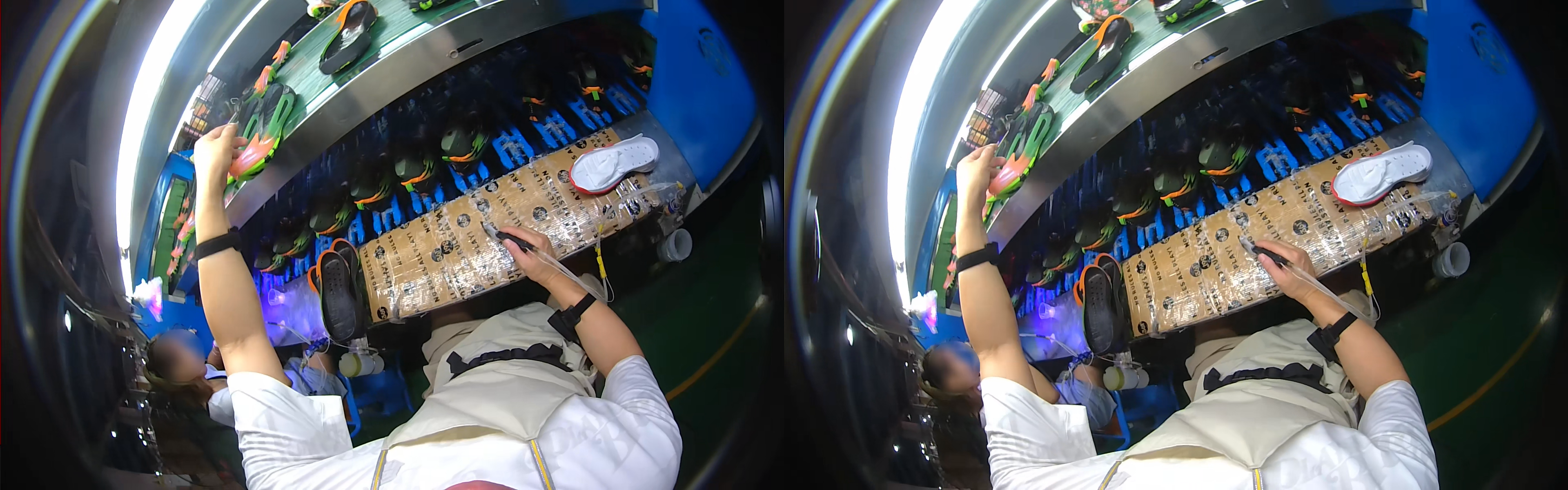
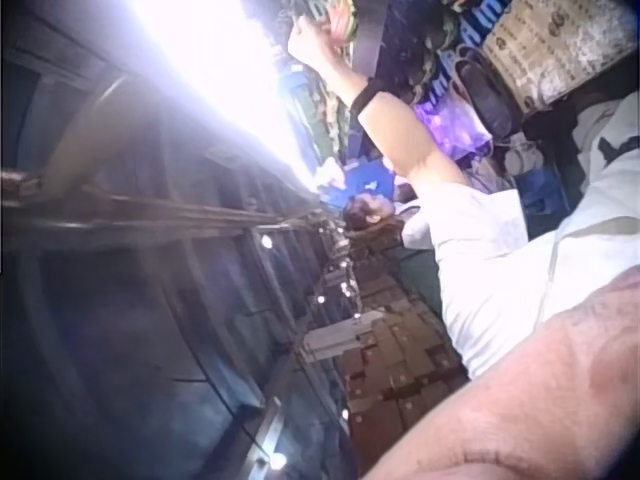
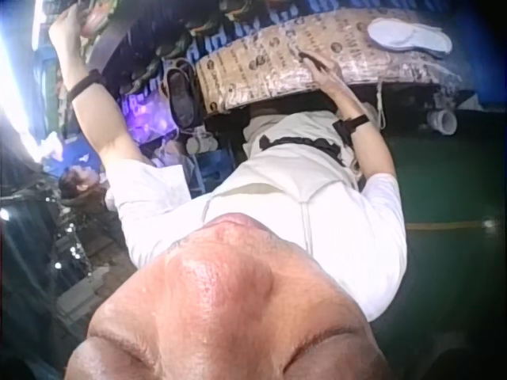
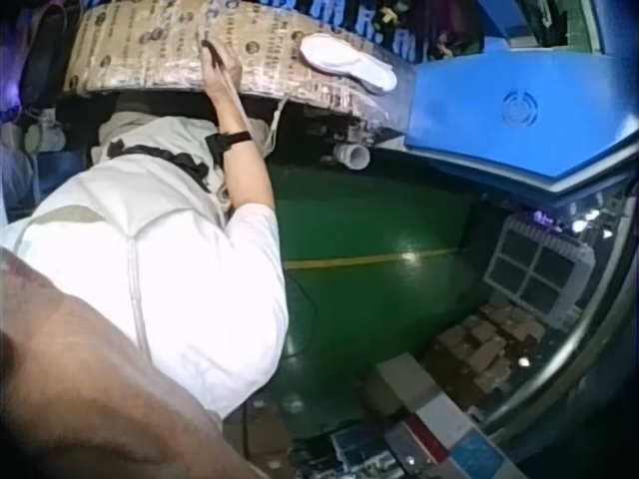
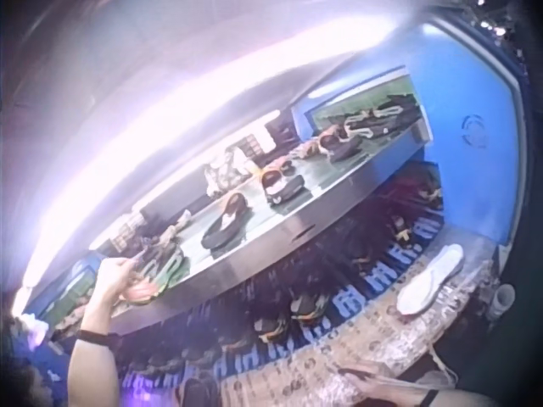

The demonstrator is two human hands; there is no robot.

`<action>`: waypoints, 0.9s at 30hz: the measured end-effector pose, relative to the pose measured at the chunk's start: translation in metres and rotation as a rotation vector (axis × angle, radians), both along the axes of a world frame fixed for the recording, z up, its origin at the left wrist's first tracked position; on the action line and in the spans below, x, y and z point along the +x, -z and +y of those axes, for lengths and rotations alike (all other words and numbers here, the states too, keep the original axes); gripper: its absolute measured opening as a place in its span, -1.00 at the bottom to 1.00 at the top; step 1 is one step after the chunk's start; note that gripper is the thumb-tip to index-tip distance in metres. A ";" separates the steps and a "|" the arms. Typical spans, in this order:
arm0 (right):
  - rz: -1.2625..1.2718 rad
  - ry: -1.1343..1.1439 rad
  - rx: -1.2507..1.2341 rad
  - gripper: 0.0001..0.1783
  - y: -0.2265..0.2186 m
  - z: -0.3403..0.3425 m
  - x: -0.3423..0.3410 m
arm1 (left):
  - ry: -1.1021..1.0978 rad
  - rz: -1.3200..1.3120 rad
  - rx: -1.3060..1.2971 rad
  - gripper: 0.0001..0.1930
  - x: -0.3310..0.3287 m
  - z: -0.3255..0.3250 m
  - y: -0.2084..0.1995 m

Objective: Applying adhesive or cleaner to shoe soles using a brush before moving them to a conveyor belt.

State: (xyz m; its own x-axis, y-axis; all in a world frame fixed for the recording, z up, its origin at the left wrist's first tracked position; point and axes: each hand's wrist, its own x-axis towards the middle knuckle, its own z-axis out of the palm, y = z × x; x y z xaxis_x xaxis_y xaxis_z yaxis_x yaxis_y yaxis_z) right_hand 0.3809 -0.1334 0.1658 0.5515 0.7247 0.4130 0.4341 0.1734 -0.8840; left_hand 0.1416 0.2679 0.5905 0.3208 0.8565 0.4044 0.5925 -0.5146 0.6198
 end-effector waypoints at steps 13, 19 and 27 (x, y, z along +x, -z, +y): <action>0.232 0.014 -0.143 -0.77 -0.001 0.009 0.000 | 0.483 -0.781 -0.316 -0.62 -0.020 -0.049 0.116; 0.577 -0.087 -0.043 -0.80 -0.039 0.009 -0.010 | 0.657 -1.046 -1.002 -0.47 -0.041 -0.149 0.238; 0.565 -0.409 0.007 -0.79 -0.123 0.030 -0.060 | 0.729 -1.430 -1.326 -0.02 -0.038 -0.245 0.341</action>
